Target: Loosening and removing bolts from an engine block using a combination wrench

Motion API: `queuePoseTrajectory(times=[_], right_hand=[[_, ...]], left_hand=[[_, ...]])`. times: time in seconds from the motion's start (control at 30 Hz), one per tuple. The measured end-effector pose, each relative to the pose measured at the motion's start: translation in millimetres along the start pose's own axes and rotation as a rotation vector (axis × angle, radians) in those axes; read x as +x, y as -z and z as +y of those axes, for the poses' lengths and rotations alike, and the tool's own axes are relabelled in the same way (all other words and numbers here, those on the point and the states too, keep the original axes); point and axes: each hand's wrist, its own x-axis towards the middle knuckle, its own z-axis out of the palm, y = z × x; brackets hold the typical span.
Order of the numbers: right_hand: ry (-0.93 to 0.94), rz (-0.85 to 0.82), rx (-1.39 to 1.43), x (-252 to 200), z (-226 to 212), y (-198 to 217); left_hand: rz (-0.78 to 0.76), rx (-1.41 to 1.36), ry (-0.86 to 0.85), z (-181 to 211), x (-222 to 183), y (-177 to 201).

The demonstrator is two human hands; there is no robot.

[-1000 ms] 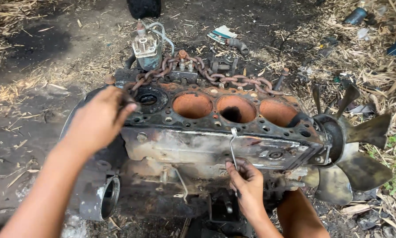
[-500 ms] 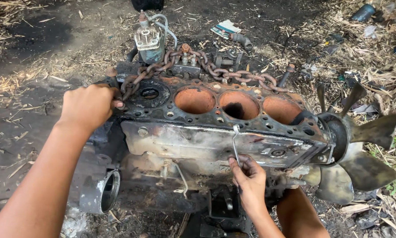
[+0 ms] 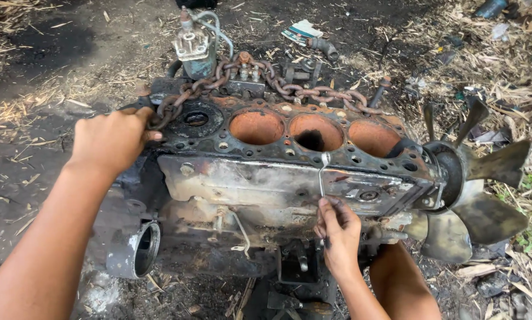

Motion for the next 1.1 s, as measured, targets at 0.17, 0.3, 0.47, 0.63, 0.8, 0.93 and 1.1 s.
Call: queuePoseTrajectory(times=[0.17,0.3,0.47,0.63,0.8,0.93,1.1], right_hand=[[0.065,0.117,0.129,11,-26,17],[0.058,0.075,0.254,16,-37,31],[0.026,-0.094,0.366,14,-31,25],[-0.11,-0.057,0.191,9,-26,16],[-0.104,-0.196,0.316,3,-23,2],[-0.193,-0.372,0.488,4,-36,-47],[-0.262,-0.492,0.57,22,-43,-130]], left_hand=[[0.11,0.049,-0.015,21,-13,19],[0.362,0.184,-0.114,48,-18,23],[0.336,-0.086,-0.363,88,-27,11],[0.283,-0.527,-0.387,90,-31,-5],[0.214,-0.68,-0.401,61,-35,-12],[0.262,-0.716,-0.487,40,-42,-24],[0.192,-0.794,-0.563,25,-36,-36]])
